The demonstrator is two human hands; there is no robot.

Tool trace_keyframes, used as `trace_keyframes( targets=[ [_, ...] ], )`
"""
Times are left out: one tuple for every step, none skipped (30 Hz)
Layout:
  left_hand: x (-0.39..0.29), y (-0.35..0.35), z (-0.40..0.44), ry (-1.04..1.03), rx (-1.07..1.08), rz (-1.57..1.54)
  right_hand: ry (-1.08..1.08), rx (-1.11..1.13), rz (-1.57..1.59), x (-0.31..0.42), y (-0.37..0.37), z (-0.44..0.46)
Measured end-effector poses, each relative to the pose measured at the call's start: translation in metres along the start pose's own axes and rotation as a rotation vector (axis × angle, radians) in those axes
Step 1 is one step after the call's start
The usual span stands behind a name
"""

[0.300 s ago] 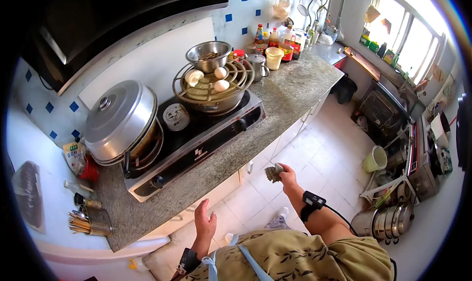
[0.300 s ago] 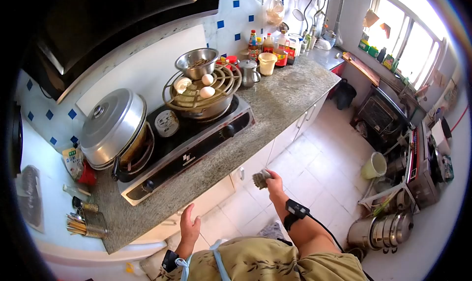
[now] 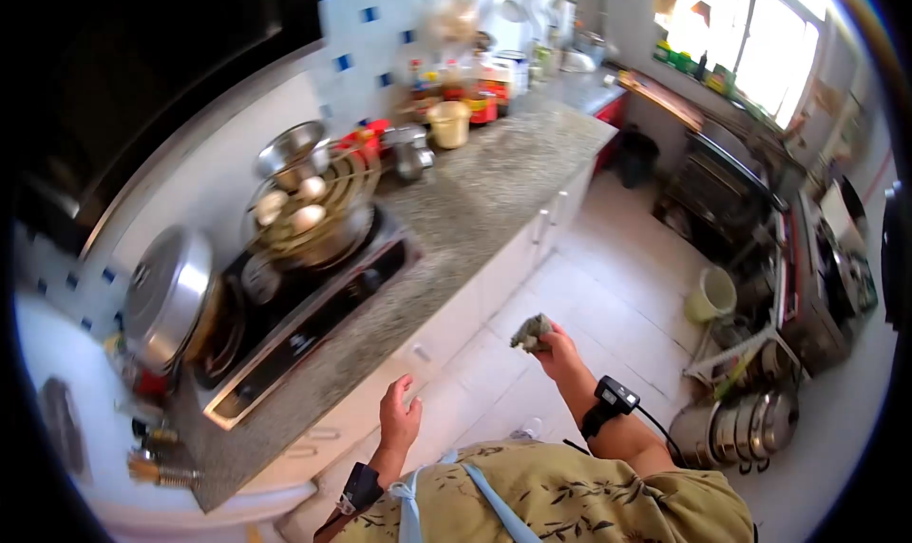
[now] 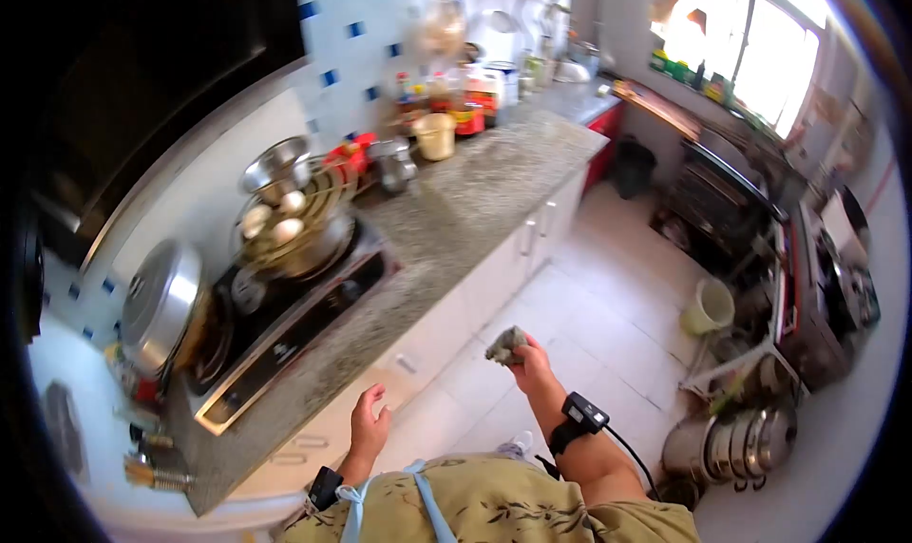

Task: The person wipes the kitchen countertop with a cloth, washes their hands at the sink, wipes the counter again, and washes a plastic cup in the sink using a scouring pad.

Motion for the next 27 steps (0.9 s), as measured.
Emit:
trace_keyframes(
  targets=[
    [0.006,0.005,0.005,-0.022,0.057,0.069,-0.018,-0.048,0.065,-0.026,0.007,-0.003],
    [-0.002,-0.008,0.017,-0.055,0.112,0.098,-0.022,-0.001,0.265,-0.025,0.012,0.008],
    [-0.016,-0.020,0.038,-0.135,0.221,0.121,0.013,0.006,0.481,-0.028,0.022,0.013],
    [-0.025,-0.033,0.057,-0.167,0.253,0.193,0.039,0.131,0.668,-0.031,0.021,0.042],
    [-0.029,-0.054,0.062,-0.162,0.335,0.224,0.087,0.215,0.794,-0.024,0.039,0.051],
    [-0.058,-0.081,0.050,-0.119,0.357,0.150,0.097,0.126,0.655,0.037,0.050,0.037],
    [-0.072,-0.094,0.050,-0.095,0.404,0.092,0.079,0.060,0.721,0.056,0.056,0.039],
    [-0.064,-0.105,0.061,-0.112,0.451,0.152,0.140,0.155,0.794,0.055,0.058,0.045],
    [-0.082,-0.123,0.061,-0.083,0.463,0.116,0.117,0.152,0.801,0.092,0.061,0.049],
    [-0.089,-0.136,0.061,-0.056,0.506,0.106,0.101,0.116,0.831,0.109,0.069,0.047],
    [-0.069,-0.146,0.082,-0.043,0.578,0.163,0.128,0.062,0.917,0.079,0.085,0.058],
    [-0.085,-0.163,0.057,-0.001,0.601,0.097,0.117,0.073,0.868,0.116,0.095,0.043],
    [-0.079,-0.160,0.056,0.026,0.642,0.102,0.131,0.065,0.900,0.109,0.095,0.030],
    [-0.059,-0.164,0.110,-0.031,0.676,0.213,0.196,0.039,1.023,0.062,0.093,0.059],
    [-0.082,-0.190,0.087,-0.011,0.686,0.159,0.189,0.084,0.990,0.106,0.107,0.052],
    [-0.081,-0.207,0.087,-0.006,0.725,0.159,0.207,0.106,1.020,0.109,0.118,0.052],
    [-0.058,-0.213,0.134,-0.031,0.751,0.240,0.246,0.126,1.082,0.062,0.114,0.079],
    [-0.094,-0.242,0.123,-0.007,0.765,0.146,0.251,0.135,1.010,0.115,0.128,0.080],
    [-0.092,-0.262,0.120,0.023,0.805,0.099,0.278,0.110,0.964,0.120,0.143,0.080],
    [-0.085,-0.272,0.146,0.000,0.804,0.138,0.319,0.115,0.976,0.105,0.143,0.104],
    [-0.118,-0.299,0.129,-0.003,0.842,0.073,0.324,0.123,0.899,0.157,0.159,0.094],
    [-0.086,-0.310,0.162,-0.034,0.867,0.151,0.368,0.085,0.952,0.110,0.171,0.112],
    [-0.061,-0.335,0.179,-0.009,0.908,0.165,0.381,0.076,0.959,0.089,0.180,0.137],
    [-0.093,-0.354,0.186,-0.045,0.892,0.122,0.400,0.029,0.926,0.129,0.189,0.142],
    [-0.114,-0.377,0.192,-0.065,0.911,0.095,0.419,0.005,0.900,0.156,0.195,0.151],
    [-0.109,-0.393,0.203,-0.037,0.923,0.122,0.390,-0.043,0.896,0.143,0.211,0.169],
    [-0.166,-0.418,0.202,-0.074,0.915,0.058,0.417,-0.051,0.891,0.196,0.216,0.177]
  ],
)
Point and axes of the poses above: each hand's wrist, its own z-axis towards the middle knuckle, its own y-axis out of the back of the hand, x = y × z, the point moved 1 cm from there along z, towards the middle knuckle, and after that the axes turned 15 degrees about y, right-handed, at the moved point
